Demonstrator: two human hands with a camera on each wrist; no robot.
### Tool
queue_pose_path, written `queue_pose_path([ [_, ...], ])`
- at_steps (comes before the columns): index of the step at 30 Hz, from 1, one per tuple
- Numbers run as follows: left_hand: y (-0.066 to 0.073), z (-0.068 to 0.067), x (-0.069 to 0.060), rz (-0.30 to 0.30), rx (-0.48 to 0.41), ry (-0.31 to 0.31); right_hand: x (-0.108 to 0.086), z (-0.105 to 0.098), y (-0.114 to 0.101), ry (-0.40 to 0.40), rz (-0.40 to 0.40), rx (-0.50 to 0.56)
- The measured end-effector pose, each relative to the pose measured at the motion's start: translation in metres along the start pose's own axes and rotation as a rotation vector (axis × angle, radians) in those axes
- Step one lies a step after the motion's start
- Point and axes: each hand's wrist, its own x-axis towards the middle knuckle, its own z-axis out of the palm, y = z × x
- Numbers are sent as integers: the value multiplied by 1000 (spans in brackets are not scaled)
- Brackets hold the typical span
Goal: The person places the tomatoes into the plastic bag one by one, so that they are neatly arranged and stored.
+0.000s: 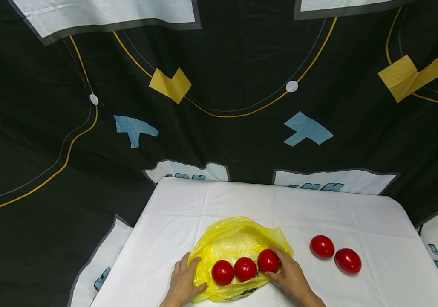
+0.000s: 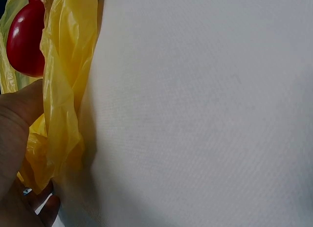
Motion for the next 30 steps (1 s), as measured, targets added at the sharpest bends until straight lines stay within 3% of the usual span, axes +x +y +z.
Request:
queue_pose_path([
  [7, -1, 1, 0, -20, -10, -12, -1, 2, 0, -4, -13, -11],
  [30, -1, 1, 0, -4, -14, -14, -3, 3, -2, -26, 8, -42],
])
